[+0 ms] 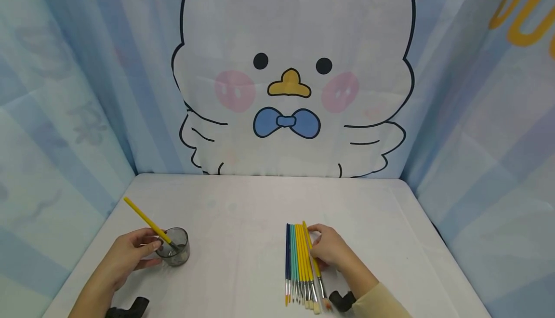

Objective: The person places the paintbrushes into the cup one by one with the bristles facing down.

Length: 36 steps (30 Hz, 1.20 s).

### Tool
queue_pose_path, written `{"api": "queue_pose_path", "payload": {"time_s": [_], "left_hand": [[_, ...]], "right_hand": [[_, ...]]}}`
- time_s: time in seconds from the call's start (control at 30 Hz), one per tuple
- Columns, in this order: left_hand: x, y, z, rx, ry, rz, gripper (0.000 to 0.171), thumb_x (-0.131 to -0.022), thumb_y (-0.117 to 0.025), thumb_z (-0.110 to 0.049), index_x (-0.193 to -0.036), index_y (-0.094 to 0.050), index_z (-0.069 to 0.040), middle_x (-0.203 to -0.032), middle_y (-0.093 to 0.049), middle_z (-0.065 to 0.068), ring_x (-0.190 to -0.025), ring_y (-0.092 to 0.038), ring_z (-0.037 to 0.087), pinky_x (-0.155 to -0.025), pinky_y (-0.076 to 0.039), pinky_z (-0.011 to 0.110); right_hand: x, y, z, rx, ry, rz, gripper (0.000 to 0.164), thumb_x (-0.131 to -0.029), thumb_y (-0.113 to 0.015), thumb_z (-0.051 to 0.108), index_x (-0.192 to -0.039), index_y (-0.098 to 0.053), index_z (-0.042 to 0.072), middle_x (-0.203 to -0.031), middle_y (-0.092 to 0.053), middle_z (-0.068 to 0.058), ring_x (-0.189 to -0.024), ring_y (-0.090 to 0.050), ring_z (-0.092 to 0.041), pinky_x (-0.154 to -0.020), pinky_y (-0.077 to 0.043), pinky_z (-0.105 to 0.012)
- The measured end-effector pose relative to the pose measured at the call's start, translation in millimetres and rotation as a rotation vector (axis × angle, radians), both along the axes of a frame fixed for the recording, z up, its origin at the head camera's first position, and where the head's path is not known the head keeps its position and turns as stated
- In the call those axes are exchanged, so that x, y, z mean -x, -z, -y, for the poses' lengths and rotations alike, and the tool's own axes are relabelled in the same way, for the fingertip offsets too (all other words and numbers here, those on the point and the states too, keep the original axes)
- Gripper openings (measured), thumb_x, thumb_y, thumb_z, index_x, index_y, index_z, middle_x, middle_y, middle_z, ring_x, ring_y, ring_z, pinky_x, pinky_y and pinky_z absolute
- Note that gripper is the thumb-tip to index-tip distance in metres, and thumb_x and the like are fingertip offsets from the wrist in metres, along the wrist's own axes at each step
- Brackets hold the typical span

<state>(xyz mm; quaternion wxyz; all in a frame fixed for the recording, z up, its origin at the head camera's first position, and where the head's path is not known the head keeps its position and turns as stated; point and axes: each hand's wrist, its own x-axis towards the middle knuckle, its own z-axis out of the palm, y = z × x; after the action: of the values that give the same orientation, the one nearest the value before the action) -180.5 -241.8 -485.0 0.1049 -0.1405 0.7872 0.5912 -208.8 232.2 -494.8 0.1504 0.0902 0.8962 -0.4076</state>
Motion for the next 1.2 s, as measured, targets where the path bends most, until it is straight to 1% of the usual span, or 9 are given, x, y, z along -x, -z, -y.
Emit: {"api": "queue_pose_path", "payload": {"time_s": [0.1,0.23,0.53,0.73,0.87,1.03,1.2], "left_hand": [[0.1,0.5,0.2,-0.001,0.003,0.000,0.041,-0.108,-0.062,-0.004,-0.147,-0.056,0.008,-0.129,-0.061,0.023,-0.105,-0.069,0.022,-0.083,-0.073,0.038],[0.1,0.6,-0.1,0.005,0.004,0.000,0.042,-0.108,-0.062,-0.004,-0.148,-0.056,0.008,-0.130,-0.060,0.024,-0.106,-0.069,0.023,-0.083,-0.073,0.038],[0.6,1.2,-0.9,0.010,-0.003,0.001,0.043,-0.108,-0.063,-0.004,-0.148,-0.056,0.007,-0.131,-0.060,0.026,-0.108,-0.071,0.025,-0.082,-0.073,0.038],[0.9,1.3,-0.7,0.015,-0.005,-0.002,0.042,-0.107,-0.064,-0.004,-0.148,-0.057,0.006,-0.131,-0.060,0.026,-0.109,-0.070,0.026,-0.082,-0.073,0.038],[1.2,1.9,-0.7,0.017,-0.004,-0.003,0.042,-0.107,-0.064,-0.004,-0.147,-0.057,0.006,-0.130,-0.061,0.025,-0.109,-0.070,0.026,-0.082,-0.073,0.038],[1.1,1.8,-0.5,0.015,-0.006,-0.004,0.042,-0.107,-0.064,-0.004,-0.147,-0.057,0.006,-0.129,-0.061,0.024,-0.108,-0.069,0.025,-0.082,-0.073,0.038],[1.0,1.1,-0.7,0.017,-0.006,-0.008,0.041,-0.108,-0.063,-0.003,-0.147,-0.057,0.007,-0.129,-0.061,0.025,-0.108,-0.068,0.025,-0.082,-0.073,0.039]], "right_hand": [[1.0,-1.8,2.0,0.040,0.004,-0.019,0.076,-0.078,-0.075,-0.008,-0.151,-0.058,0.009,-0.089,-0.060,-0.010,-0.063,-0.057,-0.024,-0.050,-0.057,-0.026],[2.8,-5.4,7.1,0.084,0.004,-0.036,0.078,-0.078,-0.074,-0.008,-0.151,-0.058,0.012,-0.094,-0.059,-0.011,-0.068,-0.056,-0.024,-0.053,-0.059,-0.028],[6.0,-12.8,14.7,0.241,-0.028,-0.109,0.078,-0.081,-0.075,-0.004,-0.154,-0.057,0.018,-0.105,-0.060,-0.014,-0.083,-0.062,-0.025,-0.063,-0.067,-0.032],[12.3,-18.1,18.0,0.332,-0.024,-0.138,0.076,-0.083,-0.074,-0.002,-0.154,-0.056,0.019,-0.108,-0.060,-0.014,-0.081,-0.064,-0.024,-0.067,-0.069,-0.031],[16.5,-21.8,24.1,0.378,-0.021,-0.175,0.074,-0.087,-0.072,-0.001,-0.155,-0.055,0.019,-0.109,-0.060,-0.013,-0.079,-0.064,-0.023,-0.070,-0.070,-0.031],[22.7,-27.6,38.1,0.453,-0.032,-0.217,0.072,-0.091,-0.071,-0.002,-0.157,-0.053,0.019,-0.110,-0.060,-0.013,-0.082,-0.066,-0.023,-0.072,-0.072,-0.035],[29.1,-29.5,55.2,0.495,-0.034,-0.234,0.071,-0.093,-0.072,-0.002,-0.156,-0.054,0.025,-0.111,-0.060,-0.013,-0.084,-0.066,-0.023,-0.073,-0.071,-0.032]]}}
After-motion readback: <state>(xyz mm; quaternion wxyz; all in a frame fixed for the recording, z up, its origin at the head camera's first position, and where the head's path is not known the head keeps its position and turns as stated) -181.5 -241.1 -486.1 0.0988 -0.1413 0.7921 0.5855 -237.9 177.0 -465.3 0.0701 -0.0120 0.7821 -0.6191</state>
